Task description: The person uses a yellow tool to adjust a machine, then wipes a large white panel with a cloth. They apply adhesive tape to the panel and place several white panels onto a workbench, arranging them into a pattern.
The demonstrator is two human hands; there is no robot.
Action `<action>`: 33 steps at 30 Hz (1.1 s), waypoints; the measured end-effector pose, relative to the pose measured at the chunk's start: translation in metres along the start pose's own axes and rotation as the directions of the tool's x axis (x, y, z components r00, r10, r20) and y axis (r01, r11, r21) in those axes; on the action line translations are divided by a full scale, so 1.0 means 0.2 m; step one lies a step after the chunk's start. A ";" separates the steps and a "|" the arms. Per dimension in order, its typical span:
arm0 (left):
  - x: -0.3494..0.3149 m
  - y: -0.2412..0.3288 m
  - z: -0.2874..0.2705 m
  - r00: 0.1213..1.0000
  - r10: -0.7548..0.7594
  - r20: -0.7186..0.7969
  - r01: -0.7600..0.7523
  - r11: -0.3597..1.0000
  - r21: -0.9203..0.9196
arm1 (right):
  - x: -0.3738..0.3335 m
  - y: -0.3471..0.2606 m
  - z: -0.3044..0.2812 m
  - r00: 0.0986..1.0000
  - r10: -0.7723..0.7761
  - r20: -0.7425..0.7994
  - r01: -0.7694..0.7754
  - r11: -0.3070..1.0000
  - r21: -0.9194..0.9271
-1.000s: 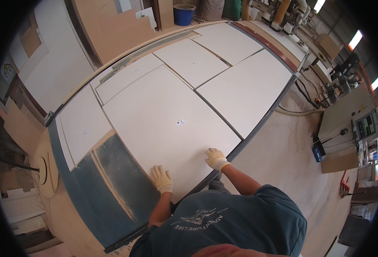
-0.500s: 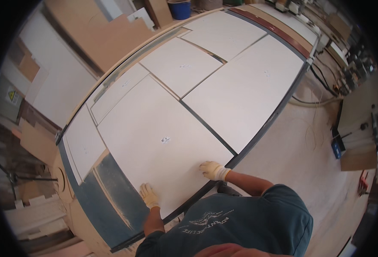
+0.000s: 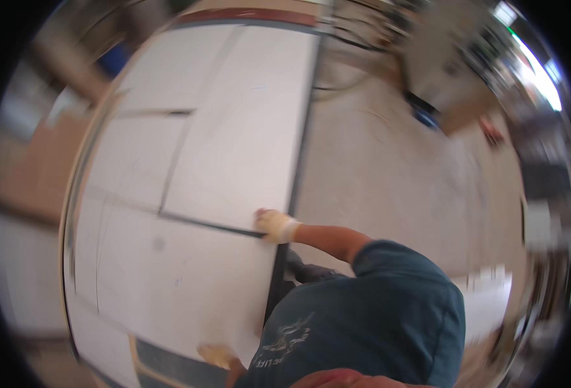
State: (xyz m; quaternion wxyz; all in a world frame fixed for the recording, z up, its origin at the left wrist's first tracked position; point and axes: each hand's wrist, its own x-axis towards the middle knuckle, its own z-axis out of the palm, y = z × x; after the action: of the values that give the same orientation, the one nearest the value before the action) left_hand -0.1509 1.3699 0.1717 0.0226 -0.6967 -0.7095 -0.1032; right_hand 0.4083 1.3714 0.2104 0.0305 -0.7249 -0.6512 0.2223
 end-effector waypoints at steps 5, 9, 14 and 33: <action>0.46 0.62 0.30 0.973 0.231 -0.025 -0.229 0.932 -0.283 | 0.08 0.04 0.03 0.994 0.099 -0.041 -0.089 0.978 0.190; 0.59 1.13 0.50 0.936 0.329 0.125 -0.245 0.864 -0.439 | 0.06 0.00 0.14 0.994 0.061 -0.094 -0.043 0.981 0.188; 0.53 1.64 0.46 0.878 0.385 0.286 -0.170 0.807 -0.566 | -0.19 0.04 0.17 0.966 -0.038 -0.257 0.113 0.952 0.283; 0.06 2.71 0.39 0.848 -0.399 0.347 0.517 0.764 -0.385 | -0.66 1.89 -0.70 0.949 0.274 -0.159 -0.168 0.860 0.482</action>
State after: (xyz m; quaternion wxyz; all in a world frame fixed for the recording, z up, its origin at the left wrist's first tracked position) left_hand 0.3965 1.3997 0.1608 -0.2585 -0.4922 -0.8103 -0.1854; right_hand 0.8040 1.2223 0.2471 0.2486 -0.7869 -0.4841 0.2908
